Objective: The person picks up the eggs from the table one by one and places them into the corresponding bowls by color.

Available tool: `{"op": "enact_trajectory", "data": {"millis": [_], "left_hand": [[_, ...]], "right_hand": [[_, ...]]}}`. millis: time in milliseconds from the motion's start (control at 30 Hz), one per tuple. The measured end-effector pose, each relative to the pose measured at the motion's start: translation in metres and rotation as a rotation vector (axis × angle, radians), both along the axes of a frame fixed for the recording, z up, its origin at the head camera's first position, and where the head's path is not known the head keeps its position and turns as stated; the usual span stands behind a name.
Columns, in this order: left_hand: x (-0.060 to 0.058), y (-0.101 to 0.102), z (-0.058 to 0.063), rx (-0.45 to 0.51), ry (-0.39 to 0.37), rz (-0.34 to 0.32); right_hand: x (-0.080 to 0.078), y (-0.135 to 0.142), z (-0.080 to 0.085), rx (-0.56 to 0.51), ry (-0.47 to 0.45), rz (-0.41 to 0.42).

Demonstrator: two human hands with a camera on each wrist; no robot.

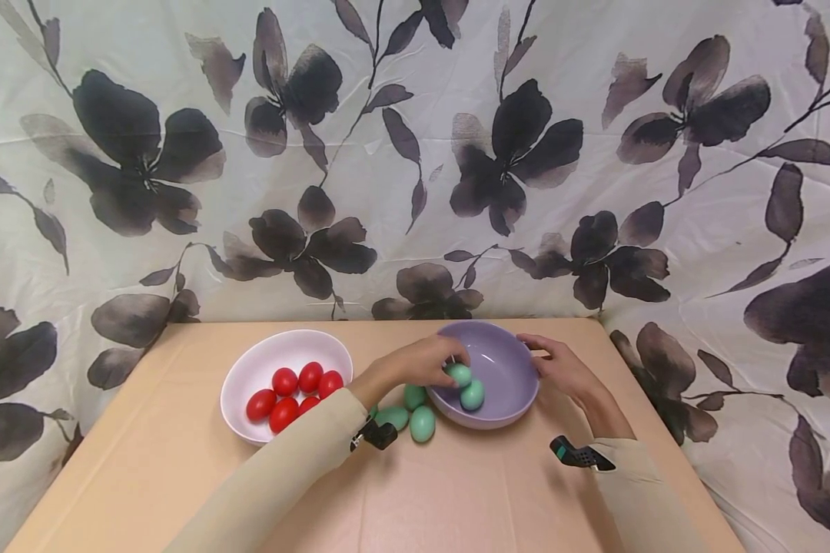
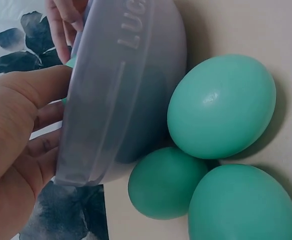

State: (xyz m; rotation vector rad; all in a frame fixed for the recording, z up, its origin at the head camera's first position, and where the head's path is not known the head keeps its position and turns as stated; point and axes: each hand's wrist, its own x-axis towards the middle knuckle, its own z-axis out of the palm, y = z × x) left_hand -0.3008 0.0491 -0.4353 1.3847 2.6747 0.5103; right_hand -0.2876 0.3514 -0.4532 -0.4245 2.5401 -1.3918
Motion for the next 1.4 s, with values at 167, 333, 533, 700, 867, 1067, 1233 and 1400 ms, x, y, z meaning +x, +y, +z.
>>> {"op": "enact_trajectory", "data": {"millis": [167,333,533,700,867,1067,1233,1400], "left_hand": [[-0.001,0.006,-0.004,-0.055,-0.013,0.004],[-0.001,0.011,-0.008,-0.102,-0.021,0.035],[0.000,0.015,-0.011,-0.147,-0.013,0.065],[0.002,0.018,-0.012,-0.203,0.002,0.081],[0.004,0.020,-0.010,-0.239,-0.010,0.098],[0.004,0.017,-0.005,-0.191,-0.086,0.101],[0.004,0.011,0.006,-0.166,-0.097,0.090],[0.002,0.002,0.017,-0.132,-0.056,0.070]], "right_hand": [[-0.001,0.000,-0.001,-0.001,-0.007,0.002],[-0.001,0.000,-0.001,-0.002,-0.004,0.003],[0.000,-0.001,0.001,-0.001,-0.009,0.005],[-0.001,-0.001,0.001,0.005,-0.004,0.007],[-0.001,-0.001,0.001,-0.002,0.001,0.006],[-0.001,-0.001,0.001,-0.004,-0.002,0.005],[0.000,-0.001,0.001,-0.007,-0.004,0.003],[-0.001,-0.001,0.001,0.004,0.006,0.003]]}}
